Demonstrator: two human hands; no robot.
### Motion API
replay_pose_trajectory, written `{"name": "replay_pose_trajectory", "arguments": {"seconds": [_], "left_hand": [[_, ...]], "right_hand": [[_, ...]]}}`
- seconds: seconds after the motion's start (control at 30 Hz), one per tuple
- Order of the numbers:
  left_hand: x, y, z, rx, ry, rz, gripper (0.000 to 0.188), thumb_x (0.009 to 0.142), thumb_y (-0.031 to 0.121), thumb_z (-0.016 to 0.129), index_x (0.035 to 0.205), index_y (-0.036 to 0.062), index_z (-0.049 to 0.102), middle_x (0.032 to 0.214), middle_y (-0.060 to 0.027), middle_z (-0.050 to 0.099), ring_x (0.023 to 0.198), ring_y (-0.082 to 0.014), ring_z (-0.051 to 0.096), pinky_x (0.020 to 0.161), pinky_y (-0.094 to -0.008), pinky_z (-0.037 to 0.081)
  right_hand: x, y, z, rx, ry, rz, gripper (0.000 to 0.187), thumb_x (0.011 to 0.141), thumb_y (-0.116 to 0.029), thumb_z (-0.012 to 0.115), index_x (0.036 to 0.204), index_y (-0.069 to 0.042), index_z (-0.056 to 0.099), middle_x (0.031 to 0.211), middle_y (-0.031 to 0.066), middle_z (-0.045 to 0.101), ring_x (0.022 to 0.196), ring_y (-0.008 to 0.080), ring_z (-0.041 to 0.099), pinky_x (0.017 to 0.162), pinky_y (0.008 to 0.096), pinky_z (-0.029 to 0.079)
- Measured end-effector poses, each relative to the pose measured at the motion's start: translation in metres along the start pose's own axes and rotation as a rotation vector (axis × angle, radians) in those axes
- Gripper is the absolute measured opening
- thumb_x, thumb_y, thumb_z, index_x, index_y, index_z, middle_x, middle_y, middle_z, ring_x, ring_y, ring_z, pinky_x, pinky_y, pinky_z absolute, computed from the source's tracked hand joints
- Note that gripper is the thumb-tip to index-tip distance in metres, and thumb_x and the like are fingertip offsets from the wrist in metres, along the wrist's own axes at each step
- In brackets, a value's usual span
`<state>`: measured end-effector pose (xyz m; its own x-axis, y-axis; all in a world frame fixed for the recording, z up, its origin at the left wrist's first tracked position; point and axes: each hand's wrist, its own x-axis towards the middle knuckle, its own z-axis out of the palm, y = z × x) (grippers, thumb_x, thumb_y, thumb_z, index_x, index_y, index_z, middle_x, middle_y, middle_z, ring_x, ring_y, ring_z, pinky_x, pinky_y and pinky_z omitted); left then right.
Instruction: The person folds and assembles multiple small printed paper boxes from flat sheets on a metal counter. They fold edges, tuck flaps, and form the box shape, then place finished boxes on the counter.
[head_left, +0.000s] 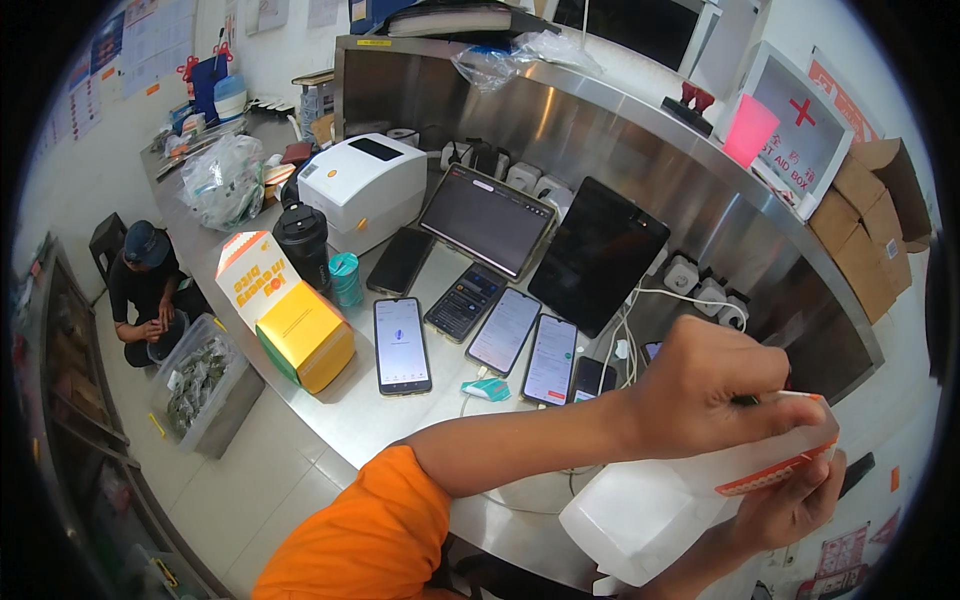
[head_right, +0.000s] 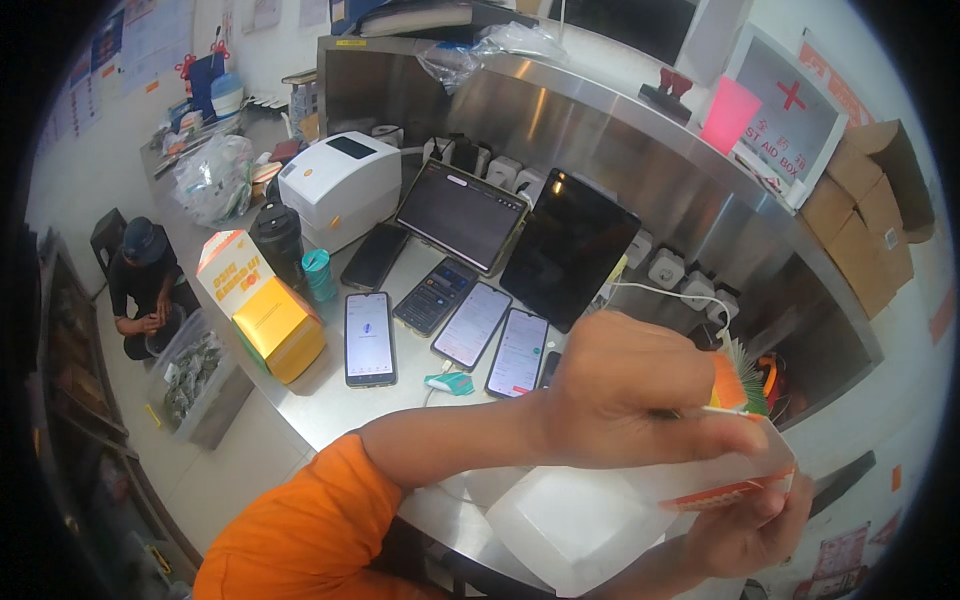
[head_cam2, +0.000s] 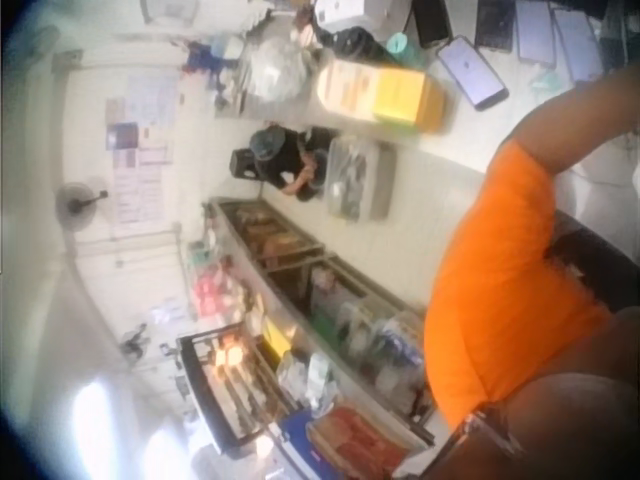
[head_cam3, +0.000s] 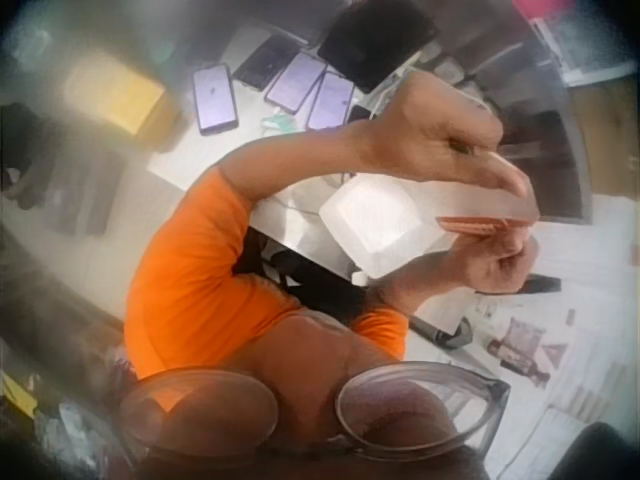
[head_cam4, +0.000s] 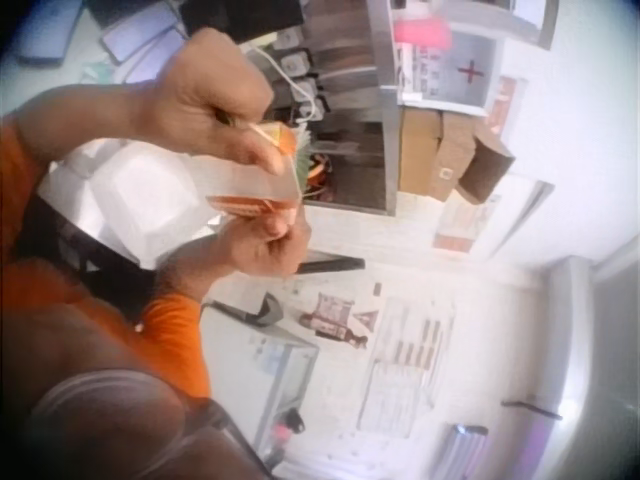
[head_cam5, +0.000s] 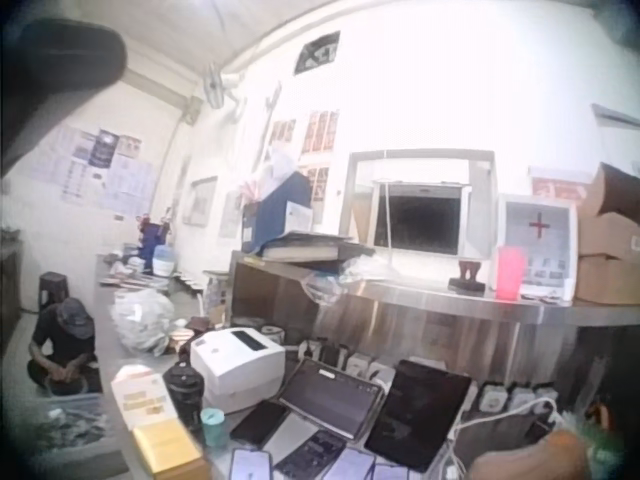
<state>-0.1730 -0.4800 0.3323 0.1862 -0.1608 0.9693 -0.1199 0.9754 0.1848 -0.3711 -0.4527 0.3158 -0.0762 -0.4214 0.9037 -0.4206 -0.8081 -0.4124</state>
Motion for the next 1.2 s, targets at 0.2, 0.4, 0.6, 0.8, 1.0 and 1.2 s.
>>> {"name": "replay_pose_trajectory", "arguments": {"seconds": [0.2, 0.4, 0.6, 0.8, 1.0, 1.2], "left_hand": [[0.01, -0.007, -0.01, 0.089, 0.097, 0.008, 0.045, 0.084, 0.037, 0.089, 0.075, 0.0041, 0.059, 0.065, -0.0089, 0.053, 0.054, -0.0255, 0.052, 0.051, -0.0354, 0.039], [0.002, -0.016, 0.007, 0.304, -0.287, 0.026, 0.109, 0.07, 0.051, 0.091, 0.155, 0.0069, 0.041, 0.16, -0.0222, 0.038, 0.15, -0.0469, 0.032, 0.116, -0.0598, 0.037], [-0.006, -0.031, 0.017, 0.533, -0.527, 0.105, 0.097, 0.068, 0.034, 0.09, 0.152, 0.0059, 0.05, 0.163, -0.0171, 0.04, 0.154, -0.0488, 0.028, 0.112, -0.0602, 0.042], [0.002, -0.038, 0.001, 0.494, -0.252, 0.307, 0.045, 0.078, 0.018, 0.078, 0.121, 0.0062, 0.072, 0.126, -0.0089, 0.075, 0.114, -0.0393, 0.073, 0.076, -0.0371, 0.063], [0.015, -0.02, -0.011, 0.423, -0.265, 0.288, 0.053, 0.078, 0.017, 0.076, 0.129, 0.0051, 0.066, 0.128, -0.0088, 0.072, 0.12, -0.0392, 0.069, 0.09, -0.0431, 0.061], [0.037, 0.026, -0.069, 0.136, -0.597, 0.091, 0.102, 0.078, 0.024, 0.086, 0.158, 0.0025, 0.028, 0.16, -0.024, 0.037, 0.142, -0.0492, 0.047, 0.117, -0.0481, 0.042]], "right_hand": [[0.0, 0.013, -0.007, 0.005, -0.251, 0.07, 0.036, 0.105, -0.033, 0.069, 0.105, 0.004, 0.069, 0.095, 0.0096, 0.069, 0.092, 0.0165, 0.066, 0.083, 0.0293, 0.048], [0.027, 0.021, 0.006, 0.071, -0.025, 0.298, 0.034, 0.111, -0.026, 0.059, 0.115, 0.006, 0.068, 0.097, 0.0055, 0.071, 0.085, 0.0086, 0.061, 0.079, 0.0218, 0.047], [0.024, 0.037, -0.01, 0.48, -0.042, 0.476, 0.051, 0.113, -0.036, 0.049, 0.138, 0.008, 0.057, 0.13, 0.0144, 0.068, 0.116, 0.0158, 0.064, 0.101, 0.0318, 0.048], [0.012, 0.027, -0.015, 0.518, -0.463, 0.414, 0.104, 0.093, -0.07, 0.064, 0.152, 0.013, 0.042, 0.148, 0.0206, 0.055, 0.137, 0.0268, 0.052, 0.116, 0.039, 0.036], [0.02, 0.016, -0.006, 0.611, -0.663, 0.441, 0.117, 0.081, -0.067, 0.08, 0.155, 0.012, 0.036, 0.142, 0.0155, 0.056, 0.13, 0.0222, 0.053, 0.11, 0.0358, 0.039], [0.018, -0.007, 0.008, 0.457, -0.687, 0.371, 0.113, 0.079, -0.065, 0.081, 0.155, 0.007, 0.04, 0.136, 0.0162, 0.054, 0.123, 0.0256, 0.055, 0.106, 0.04, 0.043]]}}
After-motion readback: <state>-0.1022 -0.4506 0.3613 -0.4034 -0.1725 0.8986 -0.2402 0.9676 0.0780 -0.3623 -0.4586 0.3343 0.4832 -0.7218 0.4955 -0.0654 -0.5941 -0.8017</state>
